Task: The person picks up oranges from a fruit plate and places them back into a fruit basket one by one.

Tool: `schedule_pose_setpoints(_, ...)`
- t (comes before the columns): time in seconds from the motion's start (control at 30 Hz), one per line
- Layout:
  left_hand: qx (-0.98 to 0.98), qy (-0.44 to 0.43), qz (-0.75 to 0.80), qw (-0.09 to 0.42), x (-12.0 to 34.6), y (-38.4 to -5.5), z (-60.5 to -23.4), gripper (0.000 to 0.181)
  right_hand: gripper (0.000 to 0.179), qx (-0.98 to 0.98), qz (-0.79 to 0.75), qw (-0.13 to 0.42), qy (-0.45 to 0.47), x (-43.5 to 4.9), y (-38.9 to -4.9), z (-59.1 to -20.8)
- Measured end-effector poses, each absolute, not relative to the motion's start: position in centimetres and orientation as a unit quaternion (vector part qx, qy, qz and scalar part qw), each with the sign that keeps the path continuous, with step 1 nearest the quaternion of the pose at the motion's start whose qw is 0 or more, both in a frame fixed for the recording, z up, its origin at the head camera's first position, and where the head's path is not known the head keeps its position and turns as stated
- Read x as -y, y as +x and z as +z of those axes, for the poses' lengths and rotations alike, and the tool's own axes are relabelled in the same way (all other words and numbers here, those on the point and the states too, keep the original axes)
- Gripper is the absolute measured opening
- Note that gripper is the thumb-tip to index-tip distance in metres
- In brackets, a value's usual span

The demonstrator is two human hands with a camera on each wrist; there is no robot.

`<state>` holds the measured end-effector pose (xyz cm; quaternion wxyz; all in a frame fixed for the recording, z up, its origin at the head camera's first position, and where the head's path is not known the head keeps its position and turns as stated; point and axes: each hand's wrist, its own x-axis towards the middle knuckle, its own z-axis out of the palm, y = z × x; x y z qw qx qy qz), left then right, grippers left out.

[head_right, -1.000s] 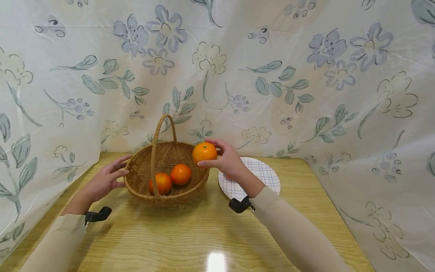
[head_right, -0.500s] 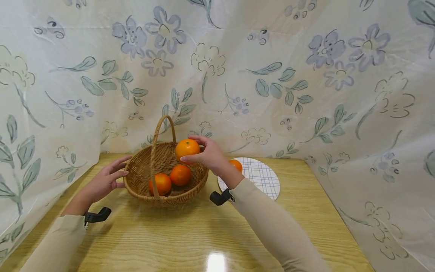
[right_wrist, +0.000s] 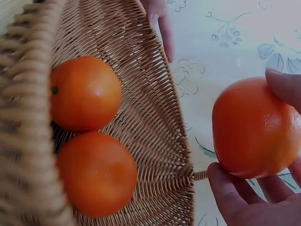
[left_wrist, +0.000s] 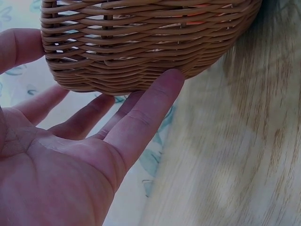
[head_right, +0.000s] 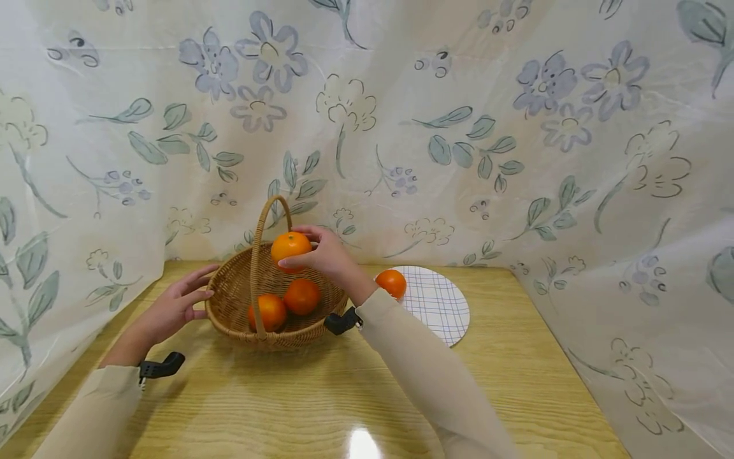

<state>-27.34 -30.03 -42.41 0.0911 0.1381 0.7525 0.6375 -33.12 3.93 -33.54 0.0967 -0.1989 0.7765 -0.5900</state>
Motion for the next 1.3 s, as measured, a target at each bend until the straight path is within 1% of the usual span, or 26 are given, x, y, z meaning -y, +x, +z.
schedule_pose_setpoints(0.27, -0.747, 0.146, 0.642, 0.093, 30.1, -27.3, -42.2, 0.067, 0.074, -0.79, -0.57, 0.104, -0.201, -1.6, -34.4, -34.1)
schedule_pose_setpoints(0.43, -0.749, 0.145, 0.64, 0.091, 30.1, -27.0, -42.3, 0.068, 0.076, -0.796, -0.562, 0.105, -0.197, -0.2, -35.3, -35.1)
schedule_pose_setpoints(0.7, -0.754, 0.145, 0.635, 0.086, 30.2, -26.9, -42.7, 0.069, 0.062, -0.798, -0.557, 0.113, -0.199, 0.9, -36.0, -36.7)
schedule_pose_setpoints(0.83, -0.752, 0.146, 0.637, 0.084, 30.3, -26.8, -42.8, 0.069, 0.059, -0.798, -0.554, 0.111, -0.207, 1.7, -36.1, -37.0)
schedule_pose_setpoints(1.13, -0.752, 0.151, 0.636, 0.084, 30.3, -26.8, -43.2, 0.068, 0.076, -0.845, -0.486, 0.116, -0.189, 3.0, -36.3, -38.4)
schedule_pose_setpoints(1.23, -0.754, 0.148, 0.635, 0.083, 30.3, -26.8, -43.2, 0.068, 0.077, -0.862, -0.459, 0.117, -0.183, 3.2, -36.3, -38.7)
schedule_pose_setpoints(1.3, -0.753, 0.149, 0.635, 0.082, 30.4, -26.8, -43.2, 0.067, 0.076, -0.87, -0.444, 0.115, -0.179, 3.4, -36.4, -38.9)
